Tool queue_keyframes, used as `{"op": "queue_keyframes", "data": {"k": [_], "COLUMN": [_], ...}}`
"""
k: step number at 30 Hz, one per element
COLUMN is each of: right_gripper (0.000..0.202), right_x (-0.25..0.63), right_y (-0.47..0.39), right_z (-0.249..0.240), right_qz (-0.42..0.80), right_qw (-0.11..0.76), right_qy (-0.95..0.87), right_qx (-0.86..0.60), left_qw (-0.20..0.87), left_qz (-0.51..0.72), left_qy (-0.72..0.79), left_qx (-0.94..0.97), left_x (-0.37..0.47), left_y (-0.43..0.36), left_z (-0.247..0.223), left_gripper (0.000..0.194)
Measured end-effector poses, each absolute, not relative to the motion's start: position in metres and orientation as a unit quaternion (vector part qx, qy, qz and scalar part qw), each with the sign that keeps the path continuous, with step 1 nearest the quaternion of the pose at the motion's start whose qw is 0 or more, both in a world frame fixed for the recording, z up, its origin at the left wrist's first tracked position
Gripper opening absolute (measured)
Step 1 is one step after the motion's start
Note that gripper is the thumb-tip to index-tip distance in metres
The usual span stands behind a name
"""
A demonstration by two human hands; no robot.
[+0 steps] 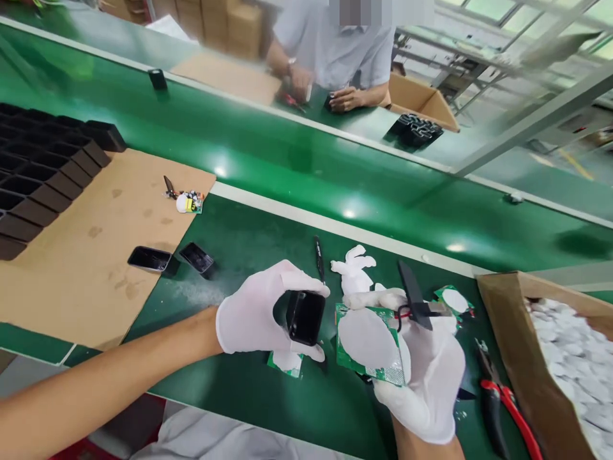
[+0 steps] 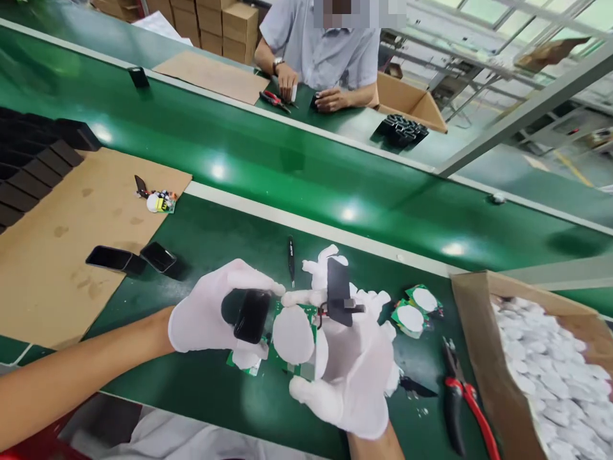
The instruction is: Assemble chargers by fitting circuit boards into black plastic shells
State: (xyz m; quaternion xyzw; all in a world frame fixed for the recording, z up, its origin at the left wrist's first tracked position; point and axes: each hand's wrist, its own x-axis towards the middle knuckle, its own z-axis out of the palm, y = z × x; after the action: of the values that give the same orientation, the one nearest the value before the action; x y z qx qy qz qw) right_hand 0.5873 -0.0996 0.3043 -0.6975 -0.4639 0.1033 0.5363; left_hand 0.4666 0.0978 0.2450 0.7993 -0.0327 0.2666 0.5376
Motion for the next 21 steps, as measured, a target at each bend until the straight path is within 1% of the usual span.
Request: {"op": "queue_keyframes", "data": {"k": [3, 7, 9, 13, 18, 21], "right_gripper": [0.051, 0.041, 0.046, 0.067, 0.067, 0.067], "right_x": [0.586, 0.58, 0.576, 0.575, 0.576, 0.576], "right_y": [-0.097, -0.094, -0.093, -0.091, -0.092, -0.091], "right_z": [0.307, 0.311, 0.309, 0.301, 0.298, 0.298], "right_qz": [0.087, 0.101, 0.117, 0.147, 0.189, 0.199], "right_qw": [0.54, 0.544, 0.549, 0.549, 0.553, 0.552], "right_qy": [-0.487, -0.483, -0.473, -0.473, -0.458, -0.456], "right_qx": [-0.68, -0.679, -0.679, -0.673, -0.67, -0.669], "left_qw": [0.511, 0.493, 0.483, 0.478, 0.493, 0.493], "left_qz": [0.299, 0.336, 0.345, 0.356, 0.324, 0.317], "left_qy": [-0.072, -0.098, -0.093, -0.097, -0.099, -0.086], "left_qx": [0.803, 0.796, 0.8, 0.797, 0.801, 0.806], "left_x": [0.467, 0.468, 0.468, 0.467, 0.464, 0.463], "left_y": [0.1, 0.1, 0.098, 0.095, 0.098, 0.099], "left_z": [0.245, 0.242, 0.239, 0.233, 0.232, 0.231], "left_gripper": [0.08, 0.077, 0.077, 0.079, 0.091, 0.093]}}
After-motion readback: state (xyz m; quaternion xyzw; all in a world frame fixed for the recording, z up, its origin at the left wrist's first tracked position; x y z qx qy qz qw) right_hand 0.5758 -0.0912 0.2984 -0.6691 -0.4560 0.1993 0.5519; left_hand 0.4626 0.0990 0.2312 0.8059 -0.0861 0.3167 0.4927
